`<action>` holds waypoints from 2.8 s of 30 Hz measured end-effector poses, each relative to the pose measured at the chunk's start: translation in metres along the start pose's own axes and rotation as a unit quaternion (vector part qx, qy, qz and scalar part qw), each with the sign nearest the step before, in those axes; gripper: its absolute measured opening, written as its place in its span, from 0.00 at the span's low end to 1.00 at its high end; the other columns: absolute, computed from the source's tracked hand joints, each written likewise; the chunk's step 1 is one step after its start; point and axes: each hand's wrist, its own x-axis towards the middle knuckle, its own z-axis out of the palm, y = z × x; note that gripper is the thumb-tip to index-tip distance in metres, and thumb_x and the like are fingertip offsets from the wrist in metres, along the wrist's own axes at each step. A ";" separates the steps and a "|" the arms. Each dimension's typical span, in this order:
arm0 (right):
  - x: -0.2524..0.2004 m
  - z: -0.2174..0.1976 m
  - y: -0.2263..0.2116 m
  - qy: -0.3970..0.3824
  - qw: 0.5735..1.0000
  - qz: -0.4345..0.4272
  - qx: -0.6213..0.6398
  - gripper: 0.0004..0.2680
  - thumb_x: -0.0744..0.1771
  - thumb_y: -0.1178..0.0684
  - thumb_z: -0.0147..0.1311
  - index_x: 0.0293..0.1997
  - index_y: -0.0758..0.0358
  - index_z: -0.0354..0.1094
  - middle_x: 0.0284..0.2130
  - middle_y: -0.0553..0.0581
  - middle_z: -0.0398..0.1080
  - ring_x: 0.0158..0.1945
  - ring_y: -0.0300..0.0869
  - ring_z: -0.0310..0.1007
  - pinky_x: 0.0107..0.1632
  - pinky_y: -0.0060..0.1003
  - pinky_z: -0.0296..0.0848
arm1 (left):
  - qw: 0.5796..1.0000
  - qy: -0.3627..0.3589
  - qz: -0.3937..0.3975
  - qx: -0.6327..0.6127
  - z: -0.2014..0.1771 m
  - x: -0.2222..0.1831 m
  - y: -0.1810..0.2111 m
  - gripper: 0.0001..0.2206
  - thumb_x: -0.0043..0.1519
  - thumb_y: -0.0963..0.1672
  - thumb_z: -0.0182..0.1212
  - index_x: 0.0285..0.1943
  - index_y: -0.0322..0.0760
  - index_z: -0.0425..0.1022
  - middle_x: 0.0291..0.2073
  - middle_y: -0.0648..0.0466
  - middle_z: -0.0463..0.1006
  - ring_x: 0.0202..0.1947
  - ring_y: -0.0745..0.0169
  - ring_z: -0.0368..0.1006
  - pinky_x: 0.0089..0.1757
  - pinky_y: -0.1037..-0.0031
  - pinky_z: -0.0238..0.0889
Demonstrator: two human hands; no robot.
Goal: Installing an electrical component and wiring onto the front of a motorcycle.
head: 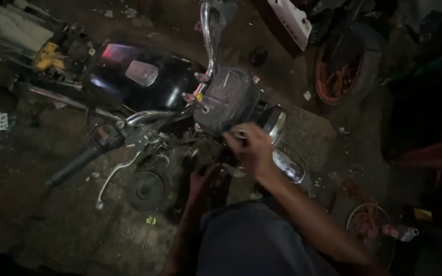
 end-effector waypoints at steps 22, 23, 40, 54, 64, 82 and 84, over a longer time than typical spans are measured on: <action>-0.035 -0.078 0.017 -0.233 0.972 0.014 0.031 0.17 0.57 0.71 0.58 0.47 0.64 0.71 0.43 0.59 0.75 0.50 0.52 0.77 0.49 0.44 0.76 | 0.989 0.016 -0.097 -0.112 0.029 -0.050 0.072 0.18 0.56 0.45 0.70 0.51 0.29 0.78 0.38 0.52 0.82 0.38 0.61 0.79 0.36 0.72 0.74; -0.032 -0.080 0.014 -0.237 0.971 0.026 0.031 0.17 0.57 0.72 0.57 0.47 0.63 0.71 0.45 0.58 0.76 0.51 0.51 0.77 0.48 0.43 0.78 | 0.991 0.011 -0.090 -0.100 0.026 -0.048 0.070 0.17 0.56 0.46 0.70 0.51 0.30 0.78 0.38 0.53 0.82 0.38 0.62 0.79 0.36 0.72 0.74; -0.025 -0.055 0.031 -0.230 0.970 0.079 0.005 0.15 0.61 0.67 0.62 0.50 0.62 0.69 0.39 0.60 0.76 0.43 0.48 0.81 0.42 0.43 0.78 | 0.995 0.010 -0.074 -0.065 0.018 -0.033 0.047 0.17 0.59 0.46 0.71 0.52 0.29 0.81 0.40 0.48 0.81 0.37 0.61 0.76 0.35 0.68 0.71; -0.001 -0.046 -0.003 -0.099 0.989 -0.079 0.075 0.14 0.63 0.66 0.59 0.54 0.67 0.68 0.48 0.63 0.75 0.52 0.50 0.79 0.52 0.40 0.78 | 0.998 0.029 -0.037 0.040 0.012 -0.040 0.054 0.17 0.61 0.48 0.67 0.52 0.31 0.81 0.37 0.52 0.84 0.35 0.64 0.78 0.37 0.70 0.70; -0.050 -0.065 0.005 -0.042 0.991 0.109 0.069 0.11 0.65 0.66 0.58 0.51 0.68 0.67 0.47 0.64 0.76 0.48 0.50 0.82 0.43 0.37 0.83 | 0.996 0.007 -0.079 -0.026 0.024 -0.060 0.084 0.24 0.56 0.50 0.69 0.59 0.34 0.75 0.48 0.51 0.82 0.47 0.61 0.80 0.45 0.66 0.74; -0.031 -0.049 0.017 -0.069 0.993 0.082 0.046 0.12 0.64 0.68 0.59 0.52 0.66 0.67 0.44 0.64 0.78 0.44 0.49 0.83 0.39 0.39 0.80 | 0.996 0.020 -0.076 -0.053 0.022 -0.044 0.058 0.26 0.55 0.48 0.72 0.60 0.29 0.77 0.49 0.45 0.82 0.46 0.54 0.79 0.44 0.64 0.72; -0.020 -0.047 0.011 -0.094 0.994 0.009 0.045 0.15 0.63 0.70 0.58 0.53 0.66 0.66 0.46 0.63 0.76 0.49 0.50 0.82 0.45 0.38 0.82 | 0.994 0.022 -0.097 -0.046 0.023 -0.045 0.063 0.24 0.55 0.48 0.71 0.59 0.31 0.77 0.48 0.48 0.82 0.47 0.56 0.79 0.43 0.63 0.72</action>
